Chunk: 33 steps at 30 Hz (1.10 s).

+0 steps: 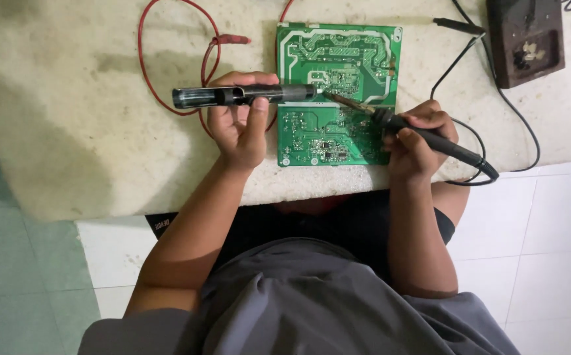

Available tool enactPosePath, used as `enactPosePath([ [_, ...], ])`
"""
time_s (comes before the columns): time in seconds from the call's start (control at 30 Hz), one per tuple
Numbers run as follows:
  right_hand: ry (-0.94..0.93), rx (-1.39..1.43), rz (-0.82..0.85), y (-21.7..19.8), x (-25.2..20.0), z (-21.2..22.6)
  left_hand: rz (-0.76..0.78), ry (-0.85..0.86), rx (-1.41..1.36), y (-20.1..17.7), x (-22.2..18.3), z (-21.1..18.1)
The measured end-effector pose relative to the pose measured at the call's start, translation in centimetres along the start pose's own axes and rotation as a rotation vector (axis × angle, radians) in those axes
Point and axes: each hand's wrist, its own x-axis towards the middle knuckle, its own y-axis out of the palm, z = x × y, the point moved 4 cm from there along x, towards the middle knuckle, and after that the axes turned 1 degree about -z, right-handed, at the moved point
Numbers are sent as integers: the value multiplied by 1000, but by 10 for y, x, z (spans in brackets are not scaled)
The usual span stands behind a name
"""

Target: Using a soldering iron and a manual desoldering pump to remove solder from components on a circuit board.

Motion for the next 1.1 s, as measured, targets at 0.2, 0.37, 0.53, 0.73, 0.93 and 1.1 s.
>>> enactPosePath([
  [0.2,19,-48,22,-1,-1,-1,-5,51,6,-2,3,-2],
  [0.37,34,-74,44,-5,-2,-2,-10,38,6,-4,1,-3],
  [0.53,22,-104,44,-3,-2,-1,-6,68,26,-1,3,-4],
  [0.73,35,-105,43,-1,-1,-1,1,66,27,-3,2,-2],
  [0.93,23,-98,49,1,-2,0,-58,52,38,-3,1,-2],
  [1.1,55,-19,-43,-5,0,-1,-110,157,33,-16,-4,-8],
])
